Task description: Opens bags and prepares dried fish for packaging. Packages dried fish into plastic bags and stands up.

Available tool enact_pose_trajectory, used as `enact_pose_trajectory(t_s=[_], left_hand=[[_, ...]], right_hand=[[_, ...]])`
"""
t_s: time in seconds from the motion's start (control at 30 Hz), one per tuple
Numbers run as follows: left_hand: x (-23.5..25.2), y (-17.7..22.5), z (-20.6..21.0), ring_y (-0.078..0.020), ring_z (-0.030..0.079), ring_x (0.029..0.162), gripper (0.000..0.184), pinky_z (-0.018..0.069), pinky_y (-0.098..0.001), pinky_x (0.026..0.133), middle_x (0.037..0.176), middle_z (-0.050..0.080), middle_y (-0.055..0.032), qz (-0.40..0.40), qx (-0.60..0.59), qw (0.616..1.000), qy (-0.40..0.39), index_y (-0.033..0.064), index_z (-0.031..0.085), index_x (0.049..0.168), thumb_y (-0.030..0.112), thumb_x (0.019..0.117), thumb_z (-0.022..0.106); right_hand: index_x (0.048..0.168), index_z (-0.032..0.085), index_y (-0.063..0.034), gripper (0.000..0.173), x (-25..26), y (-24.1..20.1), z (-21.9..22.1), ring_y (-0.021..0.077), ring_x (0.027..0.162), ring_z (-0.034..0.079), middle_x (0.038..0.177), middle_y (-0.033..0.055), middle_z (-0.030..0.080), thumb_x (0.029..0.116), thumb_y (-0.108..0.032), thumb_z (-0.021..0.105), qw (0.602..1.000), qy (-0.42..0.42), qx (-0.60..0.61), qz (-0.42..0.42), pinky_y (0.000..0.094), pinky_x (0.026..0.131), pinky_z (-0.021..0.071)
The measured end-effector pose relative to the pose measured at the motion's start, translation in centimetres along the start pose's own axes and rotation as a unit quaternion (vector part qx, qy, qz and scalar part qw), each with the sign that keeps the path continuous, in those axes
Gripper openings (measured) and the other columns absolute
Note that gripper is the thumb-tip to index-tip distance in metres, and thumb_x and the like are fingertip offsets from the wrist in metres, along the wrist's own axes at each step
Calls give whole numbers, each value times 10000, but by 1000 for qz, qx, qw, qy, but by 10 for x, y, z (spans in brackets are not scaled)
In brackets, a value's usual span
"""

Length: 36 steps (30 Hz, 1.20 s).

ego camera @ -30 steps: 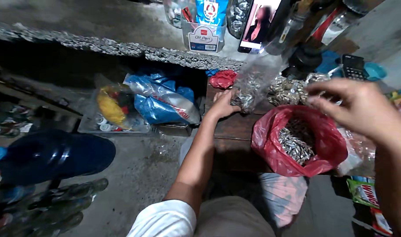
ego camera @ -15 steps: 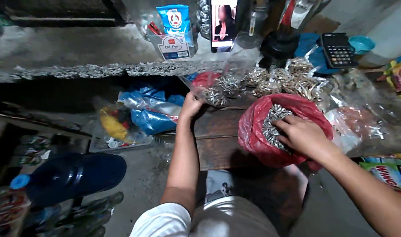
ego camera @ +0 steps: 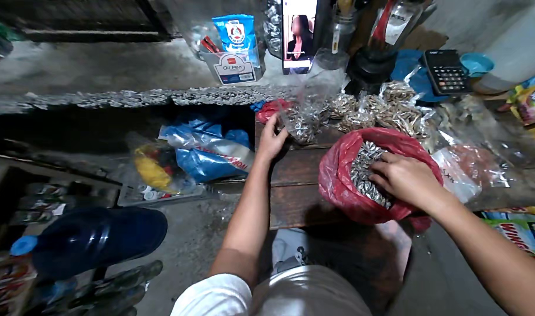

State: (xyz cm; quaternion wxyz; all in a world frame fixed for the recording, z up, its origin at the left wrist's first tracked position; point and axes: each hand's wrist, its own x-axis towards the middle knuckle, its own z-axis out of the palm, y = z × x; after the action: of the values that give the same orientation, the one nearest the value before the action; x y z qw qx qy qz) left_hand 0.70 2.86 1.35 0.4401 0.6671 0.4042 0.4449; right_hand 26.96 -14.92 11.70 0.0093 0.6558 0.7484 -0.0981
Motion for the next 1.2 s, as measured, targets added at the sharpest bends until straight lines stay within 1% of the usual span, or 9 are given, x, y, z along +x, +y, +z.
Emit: enact_pose_trajectory(t_s=[0.13,0.23,0.33,0.5,0.73,0.9,1.03,1.13,1.2], left_hand=[[0,0,0,-186,592,1216,416,454,-327,1056,1358,587,-233,2,-6,1000,3,-68,511,1412,121,1041,501],[0,-2,0,-110,603,1140,347,467,-273,1007,1295,624,-190,28,-17,999,8,-66,573,1338,114,1068,449],[3,-9,1,-135,606,1175,344,458,-298,1031,1302,640,-185,50,-15,999,7,-47,623,1311,121,1075,437],[4,-11,2,-141,607,1177,361,454,-303,1037,1284,652,-177,58,-31,998,6,-32,647,1294,149,1090,411],[1,-6,-3,-89,614,1141,376,451,-267,1035,1243,673,-174,63,-44,997,31,-83,645,1243,145,1101,381],[0,-7,-6,-25,610,1039,383,472,-218,965,1168,678,-143,43,-73,994,74,-86,638,1230,149,1107,362],[3,-14,-7,-36,615,1062,393,479,-236,986,1178,679,-128,41,-88,992,82,-71,640,1229,159,1110,344],[7,-27,-7,-84,626,1095,413,491,-277,1007,1205,670,-150,53,-103,990,78,-69,634,1251,172,1111,330],[7,-27,-7,-79,628,1086,416,497,-274,997,1205,668,-146,50,-106,990,76,-66,628,1261,180,1114,326]], right_hand=[[1078,758,2,190,-5,7,-14,478,976,673,1069,265,679,982,-146,687,998,37,26,33,689,791,509],[1083,764,-9,181,-8,12,-25,465,984,675,1066,252,690,982,-141,691,997,36,50,44,695,814,500],[1057,763,13,156,-8,20,-36,437,976,681,1042,242,704,964,-95,700,993,74,91,25,683,851,498],[1064,730,61,163,14,13,-75,373,920,668,1035,247,693,977,-60,662,985,109,132,7,585,851,514],[1144,713,7,264,95,-22,-134,225,938,647,1078,184,699,1013,-209,637,976,152,157,-21,465,892,503],[1126,736,-8,284,163,-46,-135,386,1124,637,1150,238,689,1005,-248,645,986,133,105,-5,621,984,445],[1144,750,-21,322,191,-51,-117,454,1151,606,1177,274,650,1012,-292,637,996,75,52,-5,693,943,444],[1178,742,-25,344,188,-47,-112,424,1104,626,1143,266,659,1063,-280,542,996,64,50,-48,630,938,463],[1257,715,-35,341,170,-44,-116,419,1169,600,1225,278,642,1070,-254,532,992,79,85,-53,593,1006,437]])
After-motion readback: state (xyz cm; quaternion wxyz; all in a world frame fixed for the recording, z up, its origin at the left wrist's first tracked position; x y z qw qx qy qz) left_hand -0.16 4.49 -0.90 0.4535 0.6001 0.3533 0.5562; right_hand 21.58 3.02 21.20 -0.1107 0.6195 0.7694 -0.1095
